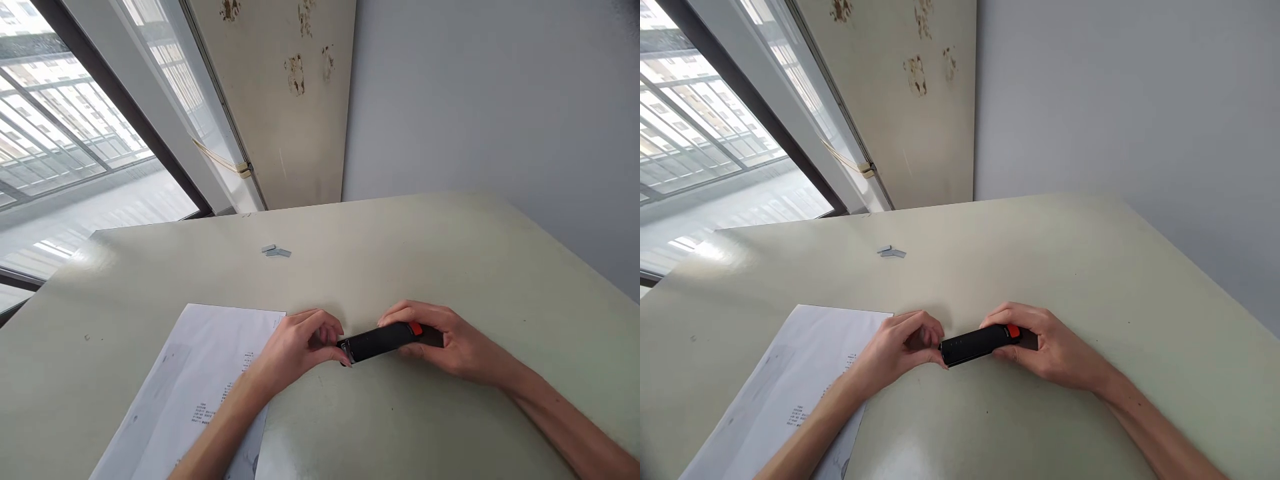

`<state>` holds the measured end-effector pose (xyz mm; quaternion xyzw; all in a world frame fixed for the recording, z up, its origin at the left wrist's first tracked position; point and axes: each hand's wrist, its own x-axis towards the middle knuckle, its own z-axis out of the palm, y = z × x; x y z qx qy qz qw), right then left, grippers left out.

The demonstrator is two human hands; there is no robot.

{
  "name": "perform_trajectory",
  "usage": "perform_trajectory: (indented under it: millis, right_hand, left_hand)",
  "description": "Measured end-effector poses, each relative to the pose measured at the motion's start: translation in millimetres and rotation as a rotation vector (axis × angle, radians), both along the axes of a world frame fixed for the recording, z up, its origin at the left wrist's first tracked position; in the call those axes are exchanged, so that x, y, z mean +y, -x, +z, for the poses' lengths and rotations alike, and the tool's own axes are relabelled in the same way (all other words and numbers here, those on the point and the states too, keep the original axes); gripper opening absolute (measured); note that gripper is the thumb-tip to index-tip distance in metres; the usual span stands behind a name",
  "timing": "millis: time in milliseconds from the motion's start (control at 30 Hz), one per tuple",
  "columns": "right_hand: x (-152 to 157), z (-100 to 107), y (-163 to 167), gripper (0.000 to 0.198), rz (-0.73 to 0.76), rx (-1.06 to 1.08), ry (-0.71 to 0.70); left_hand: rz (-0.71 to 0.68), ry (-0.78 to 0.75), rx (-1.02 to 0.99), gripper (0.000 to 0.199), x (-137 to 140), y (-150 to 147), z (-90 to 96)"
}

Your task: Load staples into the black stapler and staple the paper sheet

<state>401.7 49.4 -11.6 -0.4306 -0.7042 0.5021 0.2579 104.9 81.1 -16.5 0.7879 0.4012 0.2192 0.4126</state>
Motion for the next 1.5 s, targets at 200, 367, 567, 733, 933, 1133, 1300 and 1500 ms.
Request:
perform_trajectory:
  millis: [200,367,567,733,933,1133,1300,1500]
  right_hand:
    - [-2.5,-1.5,2.6,0.02,-0.012,-0.006,-0.03]
    - [-3.4,-3.3,3.3,0.021,-0.016,-0.008,-0.061]
    - [-4.9,-3.4,5.6,0.023,-0.035,-0.014,-0.062]
    - [-6.2,-3.4,8.0,0.023,-0.067,0.005,-0.07]
    - [-6.6,-3.3,9.1,0.02,-0.063,0.006,-0.067]
    - [-4.9,-2.3,8.0,0.021,-0.054,0.012,-0.043]
    - [-3.4,-3.9,6.3,0.022,-0.056,-0.004,-0.031]
    - [-3.9,-11.2,9.0,0.021,-0.079,-0.01,-0.122]
  left_hand:
    - [-0.046,-0.101,0.023,0.027,-0.6,1.7,-2.7]
    - [-0.045,-0.123,0.036,0.026,-1.2,2.1,-3.0]
    - [-0.054,-0.14,0.034,0.027,-1.1,2.3,-4.5]
    - [-0.059,-0.164,0.05,0.027,-1.7,2.4,-3.9]
    - [-0.09,-0.26,0.07,0.024,-2.4,3.0,-5.9]
    - [-0.09,-0.293,0.084,0.027,-3.4,3.5,-4.6]
    - [-0.069,-0.279,0.07,0.026,-4.3,2.9,-6.3]
    - [-0.112,-0.266,0.179,0.027,4.1,12.4,13.0]
